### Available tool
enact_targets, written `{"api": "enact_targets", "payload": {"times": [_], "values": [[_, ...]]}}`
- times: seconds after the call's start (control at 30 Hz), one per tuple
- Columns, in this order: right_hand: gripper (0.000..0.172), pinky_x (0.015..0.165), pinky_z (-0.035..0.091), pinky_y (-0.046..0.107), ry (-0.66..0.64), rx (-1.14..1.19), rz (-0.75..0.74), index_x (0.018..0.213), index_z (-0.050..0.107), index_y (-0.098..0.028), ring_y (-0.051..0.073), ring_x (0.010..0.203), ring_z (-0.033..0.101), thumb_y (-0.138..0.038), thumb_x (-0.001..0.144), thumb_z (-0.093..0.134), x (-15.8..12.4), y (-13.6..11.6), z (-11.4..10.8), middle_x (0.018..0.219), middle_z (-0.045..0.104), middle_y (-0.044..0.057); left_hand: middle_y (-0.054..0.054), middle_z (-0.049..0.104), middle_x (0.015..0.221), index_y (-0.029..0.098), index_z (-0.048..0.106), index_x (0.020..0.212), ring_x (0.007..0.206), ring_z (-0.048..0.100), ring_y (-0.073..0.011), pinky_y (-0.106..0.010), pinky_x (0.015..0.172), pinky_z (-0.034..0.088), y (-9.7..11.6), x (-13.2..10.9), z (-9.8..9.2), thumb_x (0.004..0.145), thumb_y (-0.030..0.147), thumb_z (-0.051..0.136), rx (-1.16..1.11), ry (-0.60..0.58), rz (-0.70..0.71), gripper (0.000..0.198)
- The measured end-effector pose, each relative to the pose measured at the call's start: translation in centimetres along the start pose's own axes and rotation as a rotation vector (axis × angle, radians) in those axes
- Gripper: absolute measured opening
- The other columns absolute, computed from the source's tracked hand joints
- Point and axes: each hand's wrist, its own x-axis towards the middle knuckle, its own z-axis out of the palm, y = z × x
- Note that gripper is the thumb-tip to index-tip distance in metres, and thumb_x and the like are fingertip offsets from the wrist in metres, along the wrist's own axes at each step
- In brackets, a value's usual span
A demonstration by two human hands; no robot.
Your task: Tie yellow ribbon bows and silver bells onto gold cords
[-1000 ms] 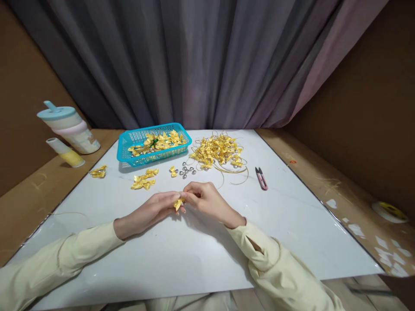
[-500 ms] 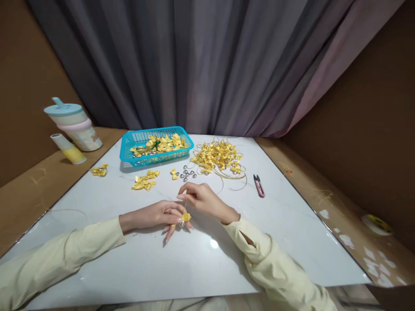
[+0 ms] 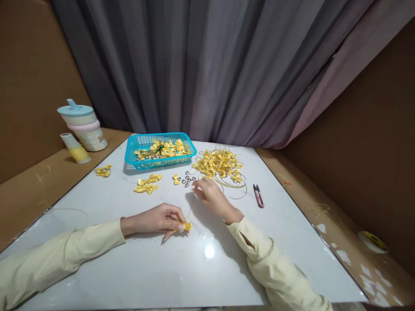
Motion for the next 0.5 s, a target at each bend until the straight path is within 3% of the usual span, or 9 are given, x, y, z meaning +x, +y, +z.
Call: {"api": "enact_targets", "payload": {"times": [0.13, 0.23, 0.33, 0.5], "values": [[0.024, 0.078, 0.037, 0.046, 0.045, -0.145, 0.155, 0.084, 0.06, -0.012, 0.028, 0.085, 0.05, -0.014, 0.086, 0.036, -2.6, 4.6, -3.5, 0.083, 0.062, 0.017, -0.008, 0.07, 0.09, 0.012, 0.066, 0.083, 0.069, 0.061, -0.0117, -0.025, 0.067, 0.048, -0.2, -0.1, 0.2, 0.074, 0.036, 0.067, 0.037, 0.051, 0.075, 0.025], [0.018, 0.078, 0.04, 0.043, -0.019, -0.159, 0.209, 0.083, 0.061, -0.016, 0.027, 0.087, 0.052, -0.012, 0.078, 0.045, -5.1, 7.0, -5.6, 0.091, 0.063, 0.015, -0.01, 0.067, 0.102, 0.014, 0.068, 0.085, 0.092, 0.061, -0.0166, -0.029, 0.083, 0.045, -0.2, -0.1, 0.1, 0.076, 0.032, 0.065, 0.102, 0.072, 0.185, 0.02], [0.014, 0.078, 0.043, 0.039, -0.093, -0.121, 0.245, 0.086, 0.062, -0.018, 0.025, 0.087, 0.054, -0.02, 0.076, 0.052, -7.2, 7.8, -6.1, 0.094, 0.063, 0.012, -0.009, 0.066, 0.098, 0.015, 0.07, 0.082, 0.091, 0.059, -0.0167, -0.03, 0.083, 0.044, -0.2, 0.1, -0.1, 0.077, 0.03, 0.064, 0.246, 0.117, 0.27, 0.017], [0.014, 0.077, 0.043, 0.038, -0.077, -0.021, 0.273, 0.08, 0.056, -0.02, 0.022, 0.082, 0.053, -0.033, 0.08, 0.051, -7.9, 7.5, -4.8, 0.088, 0.06, 0.01, -0.007, 0.067, 0.088, 0.015, 0.07, 0.085, 0.083, 0.059, -0.0152, -0.026, 0.077, 0.045, -0.2, 0.4, -0.3, 0.081, 0.03, 0.059, 0.395, 0.145, 0.275, 0.019]]}}
